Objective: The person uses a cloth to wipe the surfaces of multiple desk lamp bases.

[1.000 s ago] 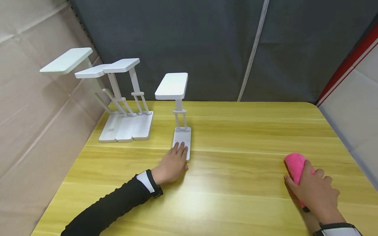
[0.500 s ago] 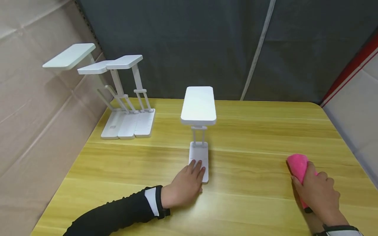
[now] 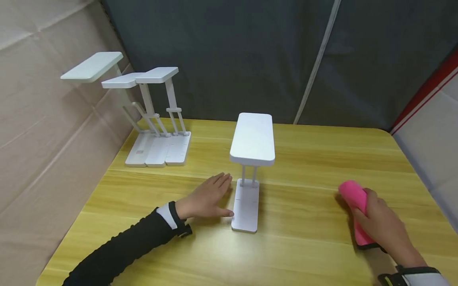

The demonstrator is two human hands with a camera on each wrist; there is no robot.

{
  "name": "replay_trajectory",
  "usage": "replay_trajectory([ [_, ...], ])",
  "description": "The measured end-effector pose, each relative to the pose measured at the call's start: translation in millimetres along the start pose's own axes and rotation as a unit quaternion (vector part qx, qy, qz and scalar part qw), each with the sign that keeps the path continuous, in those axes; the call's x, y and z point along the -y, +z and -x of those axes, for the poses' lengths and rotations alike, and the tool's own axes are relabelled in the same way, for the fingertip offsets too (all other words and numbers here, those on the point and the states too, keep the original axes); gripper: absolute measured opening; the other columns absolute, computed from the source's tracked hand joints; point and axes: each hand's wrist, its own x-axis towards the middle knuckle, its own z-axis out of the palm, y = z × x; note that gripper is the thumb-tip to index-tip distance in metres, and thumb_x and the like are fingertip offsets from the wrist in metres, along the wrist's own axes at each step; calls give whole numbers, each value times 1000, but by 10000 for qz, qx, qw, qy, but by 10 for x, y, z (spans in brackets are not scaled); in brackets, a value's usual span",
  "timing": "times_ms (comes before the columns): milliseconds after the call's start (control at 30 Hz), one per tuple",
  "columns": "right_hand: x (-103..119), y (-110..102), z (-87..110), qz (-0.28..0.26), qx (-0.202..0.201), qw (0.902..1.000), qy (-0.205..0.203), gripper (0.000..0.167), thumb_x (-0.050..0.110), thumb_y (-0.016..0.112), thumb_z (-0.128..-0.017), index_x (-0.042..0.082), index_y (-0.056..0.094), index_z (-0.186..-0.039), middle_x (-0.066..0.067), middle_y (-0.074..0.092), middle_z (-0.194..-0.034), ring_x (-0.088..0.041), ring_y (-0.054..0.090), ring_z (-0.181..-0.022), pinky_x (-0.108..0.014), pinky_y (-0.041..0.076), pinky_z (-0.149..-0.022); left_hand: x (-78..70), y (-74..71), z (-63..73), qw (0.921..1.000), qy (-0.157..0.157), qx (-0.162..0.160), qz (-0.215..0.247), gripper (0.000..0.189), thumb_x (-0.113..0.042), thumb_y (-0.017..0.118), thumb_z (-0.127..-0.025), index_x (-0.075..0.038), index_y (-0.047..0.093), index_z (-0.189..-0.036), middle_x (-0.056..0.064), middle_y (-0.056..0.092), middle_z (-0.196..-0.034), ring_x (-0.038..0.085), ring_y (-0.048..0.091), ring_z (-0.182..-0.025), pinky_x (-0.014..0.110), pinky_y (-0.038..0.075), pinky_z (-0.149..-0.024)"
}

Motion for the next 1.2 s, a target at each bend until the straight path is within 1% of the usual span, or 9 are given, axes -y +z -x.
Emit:
replay_trajectory([
  [67, 339, -14, -66, -103, -252, 9968, -751, 63, 4, 66, -85, -20, 30, -130, -36, 51, -99, -40, 56, -79, -51, 46, -58, 86, 15, -56, 9996, 17, 176, 204, 111, -66, 64, -78, 2, 15, -151, 18, 13, -157, 31, 11, -144, 48, 15, -113],
  [133, 728, 26, -112, -12, -459, 9866, -1567, 65, 6, 70, -82, -12, 35, -133, -30, 54, -104, -38, 57, -85, -53, 47, -62, 109, 59, -101, 9984, 169, 319, 442, 121, -69, 66, -73, 1, 7, -152, 18, 6, -158, 30, 4, -144, 53, 13, -112],
  [267, 1370, 220, -190, 644, -608, 9520, -2929, 66, 15, 77, -79, 0, 43, -133, -16, 56, -99, -28, 56, -83, -45, 50, -62, 86, 171, -159, 9970, 316, 432, 564, 131, -74, 67, -66, -1, -1, -152, 16, -1, -158, 27, -2, -145, 59, 11, -110],
  [367, 1615, 412, -264, 1259, -686, 9269, -3469, 64, 24, 79, -78, 1, 49, -130, -13, 56, -93, -25, 55, -78, -39, 50, -60, 65, 219, -174, 9976, 172, 488, 470, 133, -76, 66, -65, -3, -2, -152, 13, -3, -159, 25, -4, -145, 60, 9, -110],
  [467, 1689, 575, -334, 1633, -673, 9140, -3653, 64, 32, 79, -78, 4, 53, -130, -13, 58, -96, -26, 56, -81, -38, 50, -61, 51, 223, -177, 9980, 30, 525, 360, 132, -77, 66, -64, -4, 1, -153, 11, 0, -159, 24, -3, -145, 61, 7, -110],
  [533, 1682, 655, -366, 1607, -539, 9152, -3655, 67, 34, 78, -78, 8, 51, -135, -14, 59, -102, -27, 57, -85, -40, 50, -65, 41, 209, -179, 9982, 4, 551, 256, 132, -78, 65, -63, -4, 3, -153, 11, 2, -159, 24, -3, -145, 62, 5, -109],
  [733, 1619, 779, -425, 638, -89, 9378, -3411, 76, 25, 77, -77, 18, 42, -144, -16, 56, -118, -29, 60, -94, -49, 51, -78, 36, 157, -195, 9982, -1, 588, -107, 133, -81, 63, -62, -2, 6, -153, 13, 5, -159, 25, -2, -145, 62, 4, -109],
  [967, 1627, 831, -403, 329, -102, 9420, -3338, 70, 22, 76, -78, 16, 47, -141, -8, 62, -100, -19, 60, -81, -38, 53, -68, 44, 156, -209, 9978, -63, 636, -170, 133, -83, 61, -62, -3, 5, -153, 12, 4, -159, 24, -2, -145, 63, 3, -109],
  [1200, 1653, 787, -222, 281, 342, 9425, -3311, 67, 21, 78, -74, 18, 53, -137, 1, 60, -88, -8, 55, -71, -30, 48, -59, 34, 149, -212, 9978, -91, 600, -268, 134, -84, 61, -61, -4, 5, -153, 12, 6, -159, 23, -1, -145, 62, 5, -109],
])
